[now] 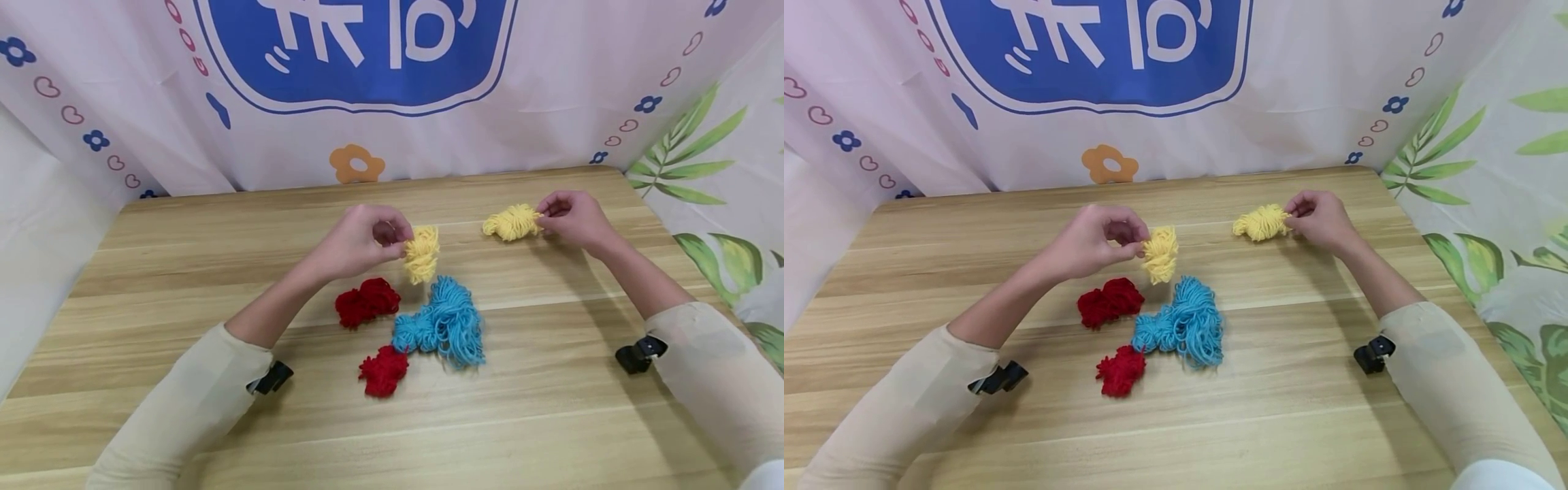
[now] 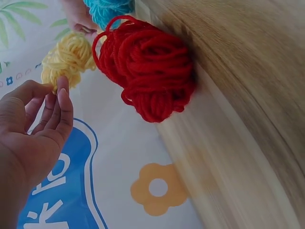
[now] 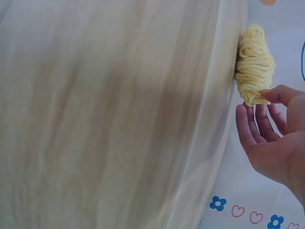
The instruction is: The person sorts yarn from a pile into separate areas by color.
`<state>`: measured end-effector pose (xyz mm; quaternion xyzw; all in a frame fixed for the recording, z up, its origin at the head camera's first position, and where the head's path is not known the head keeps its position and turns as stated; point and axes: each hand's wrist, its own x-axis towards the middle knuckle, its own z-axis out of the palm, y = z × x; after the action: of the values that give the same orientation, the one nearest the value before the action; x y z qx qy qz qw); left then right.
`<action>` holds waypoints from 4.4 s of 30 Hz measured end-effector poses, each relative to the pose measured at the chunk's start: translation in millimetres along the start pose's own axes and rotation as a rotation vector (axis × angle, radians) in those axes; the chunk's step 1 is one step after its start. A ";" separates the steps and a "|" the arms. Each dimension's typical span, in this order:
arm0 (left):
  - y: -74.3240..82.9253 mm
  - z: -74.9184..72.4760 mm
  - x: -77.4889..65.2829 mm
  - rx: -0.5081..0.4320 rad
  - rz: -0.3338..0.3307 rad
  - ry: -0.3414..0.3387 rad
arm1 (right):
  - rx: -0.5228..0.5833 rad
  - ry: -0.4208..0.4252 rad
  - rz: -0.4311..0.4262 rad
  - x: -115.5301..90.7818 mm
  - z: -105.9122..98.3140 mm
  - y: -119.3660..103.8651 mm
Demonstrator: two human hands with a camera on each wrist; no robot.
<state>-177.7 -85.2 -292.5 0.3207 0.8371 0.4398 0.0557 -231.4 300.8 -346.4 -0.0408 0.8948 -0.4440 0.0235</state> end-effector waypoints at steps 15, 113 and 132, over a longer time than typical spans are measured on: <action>-0.8 9.7 19.7 -0.010 -0.013 -0.035 | 0.006 -0.011 0.028 0.5 -1.0 4.8; -21.8 47.7 87.7 -0.111 -0.131 -0.086 | -0.039 -0.012 -0.131 -24.0 -6.6 -17.2; -24.4 54.3 100.1 -0.052 -0.134 -0.091 | -0.062 -0.035 -0.133 -24.6 -3.3 -16.9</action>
<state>-248.1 1.5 -325.4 0.2822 0.8414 0.4417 0.1314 -206.2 295.5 -330.8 -0.1089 0.9028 -0.4159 0.0083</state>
